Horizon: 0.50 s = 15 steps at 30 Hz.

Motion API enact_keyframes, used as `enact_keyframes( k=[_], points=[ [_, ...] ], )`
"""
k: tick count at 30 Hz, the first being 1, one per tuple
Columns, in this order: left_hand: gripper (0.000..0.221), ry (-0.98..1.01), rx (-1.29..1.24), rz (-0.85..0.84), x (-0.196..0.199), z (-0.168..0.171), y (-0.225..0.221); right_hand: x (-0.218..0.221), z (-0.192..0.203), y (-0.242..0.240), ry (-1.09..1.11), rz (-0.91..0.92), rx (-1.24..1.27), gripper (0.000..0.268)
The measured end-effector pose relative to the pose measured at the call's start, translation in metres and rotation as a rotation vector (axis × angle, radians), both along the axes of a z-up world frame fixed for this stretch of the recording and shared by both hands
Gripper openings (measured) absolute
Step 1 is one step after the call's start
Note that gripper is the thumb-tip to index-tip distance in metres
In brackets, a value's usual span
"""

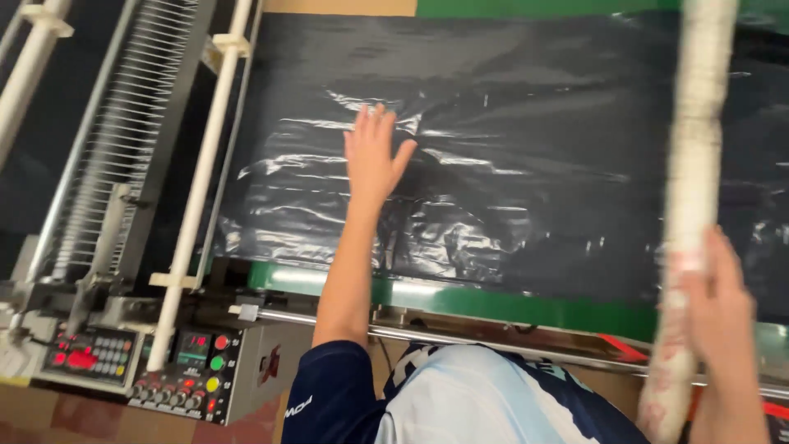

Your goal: Manually aligning and smoothing black plastic film on a bag-making machine's conveyor belt using hands and a rolling tube.

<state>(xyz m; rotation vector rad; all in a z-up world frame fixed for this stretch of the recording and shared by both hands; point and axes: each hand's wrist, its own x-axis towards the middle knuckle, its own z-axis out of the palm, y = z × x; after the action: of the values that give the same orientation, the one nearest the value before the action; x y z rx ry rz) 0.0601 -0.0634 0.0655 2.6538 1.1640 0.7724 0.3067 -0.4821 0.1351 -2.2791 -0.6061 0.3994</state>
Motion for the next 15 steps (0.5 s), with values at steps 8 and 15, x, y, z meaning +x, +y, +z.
enact_keyframes(
  k=[8,15],
  points=[
    [0.021,-0.688,0.530,0.118,-0.088,0.087,0.011,-0.115,-0.001,0.073,0.234,0.826,-0.016,0.064],
    [0.048,-0.101,0.011,0.372,-0.035,-0.057,0.057,-0.069,-0.027,0.066,0.184,0.526,0.019,0.056]
  ],
)
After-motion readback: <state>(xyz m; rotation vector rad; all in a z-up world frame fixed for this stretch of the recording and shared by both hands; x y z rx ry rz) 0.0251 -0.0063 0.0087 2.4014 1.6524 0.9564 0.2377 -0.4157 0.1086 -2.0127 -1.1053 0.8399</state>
